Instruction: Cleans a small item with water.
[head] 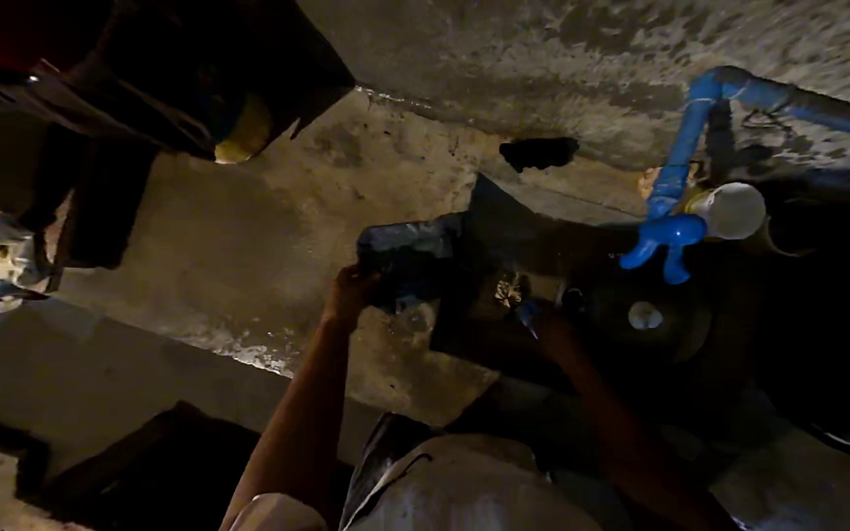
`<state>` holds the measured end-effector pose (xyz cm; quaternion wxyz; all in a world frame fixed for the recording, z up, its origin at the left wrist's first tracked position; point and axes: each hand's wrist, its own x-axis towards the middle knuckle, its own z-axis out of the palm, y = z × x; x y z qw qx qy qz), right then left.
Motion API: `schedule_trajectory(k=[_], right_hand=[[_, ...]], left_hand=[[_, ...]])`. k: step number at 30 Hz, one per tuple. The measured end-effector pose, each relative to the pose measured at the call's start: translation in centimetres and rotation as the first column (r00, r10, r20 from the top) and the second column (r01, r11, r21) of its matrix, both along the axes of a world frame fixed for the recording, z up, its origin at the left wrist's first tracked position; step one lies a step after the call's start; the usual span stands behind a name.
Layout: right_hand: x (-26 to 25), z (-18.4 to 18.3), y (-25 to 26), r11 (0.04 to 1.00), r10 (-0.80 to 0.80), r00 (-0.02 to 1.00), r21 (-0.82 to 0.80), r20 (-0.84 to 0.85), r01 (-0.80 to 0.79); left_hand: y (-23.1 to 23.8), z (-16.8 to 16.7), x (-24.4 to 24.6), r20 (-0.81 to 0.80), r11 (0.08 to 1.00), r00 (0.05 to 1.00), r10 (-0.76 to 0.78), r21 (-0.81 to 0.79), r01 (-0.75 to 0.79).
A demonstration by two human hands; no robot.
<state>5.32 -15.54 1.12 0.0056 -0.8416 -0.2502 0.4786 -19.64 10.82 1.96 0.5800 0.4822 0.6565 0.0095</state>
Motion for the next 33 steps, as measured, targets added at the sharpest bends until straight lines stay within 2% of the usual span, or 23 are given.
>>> schedule_trajectory(k=[2,3,5,6,8,11,13,15,17,19,22,25,27,28,30,32,33], right_hand=[[-0.1,2.5,2.4,0.982,-0.172,0.985,0.079,0.019,0.170],[-0.2,3.0,3.4,0.954,-0.251,0.968,0.176,0.027,0.243],[-0.9,3.0,5.5,0.817,-0.399,0.916,0.436,-0.047,0.378],[-1.3,2.8,6.8,0.740,-0.435,0.890,0.508,-0.138,0.441],[-2.5,3.3,9.5,0.687,-0.451,0.873,0.553,-0.185,0.472],[-4.6,3.8,13.4,0.724,-0.413,0.907,0.636,0.087,0.269],[-5.0,2.5,15.4,0.723,-0.386,0.889,0.679,0.245,0.126],[-4.8,1.2,17.1,0.764,-0.285,0.915,0.644,0.286,0.037],[-5.2,0.1,18.2,0.855,-0.083,0.942,0.509,0.326,-0.101],[-6.2,-1.3,18.8,0.912,0.037,0.930,0.369,0.367,-0.181],[-6.0,-1.9,18.8,0.906,0.072,0.860,0.328,0.505,-0.268],[-4.3,-0.7,19.3,0.911,0.138,0.850,0.271,0.509,-0.310],[-3.9,1.7,20.0,0.902,0.103,0.870,0.324,0.482,-0.286],[-4.6,3.5,20.4,0.889,0.070,0.895,0.379,0.440,-0.256],[-8.3,6.2,20.9,0.805,0.040,0.937,0.545,0.346,-0.236],[-14.6,7.1,21.1,0.731,0.071,0.959,0.639,0.275,-0.238],[-18.1,6.8,21.2,0.728,0.125,0.955,0.630,0.268,-0.271]], left_hand=[[-0.3,-0.4,-0.1,-0.029,0.995,0.995,-0.093,0.036,0.094],[-0.3,-0.5,-0.2,-0.007,0.991,0.993,-0.118,0.058,0.118],[0.1,0.2,-0.6,0.067,0.989,0.992,-0.108,0.109,0.100],[0.3,0.6,-1.3,0.097,0.989,0.992,-0.083,0.134,0.070],[0.7,0.5,-3.7,0.132,0.987,0.991,-0.026,0.158,0.005],[1.0,-1.2,-7.9,0.086,0.989,0.996,0.025,0.145,-0.037],[0.8,-1.7,-9.8,0.043,0.993,0.999,0.020,0.115,-0.025],[0.6,-2.1,-10.7,0.048,0.993,0.999,0.025,0.114,-0.031],[0.4,-2.4,-11.1,0.084,0.993,0.996,0.034,0.114,-0.043],[0.3,-2.8,-11.5,0.110,0.992,0.993,0.035,0.114,-0.048],[0.1,-3.2,-11.6,0.145,0.992,0.988,0.055,0.103,-0.070],[-1.0,-2.2,-11.2,0.192,0.991,0.974,0.122,0.024,-0.129],[-1.8,-1.3,-11.5,0.192,0.990,0.973,0.131,0.017,-0.137],[-2.2,-0.9,-12.1,0.142,0.991,0.986,0.093,0.078,-0.105],[-2.8,-0.6,-13.9,-0.052,0.951,0.996,-0.072,0.298,0.084],[-2.8,-1.1,-15.5,-0.174,0.839,0.961,-0.216,0.470,0.274],[-2.5,-1.4,-15.6,-0.213,0.795,0.934,-0.285,0.491,0.355]])
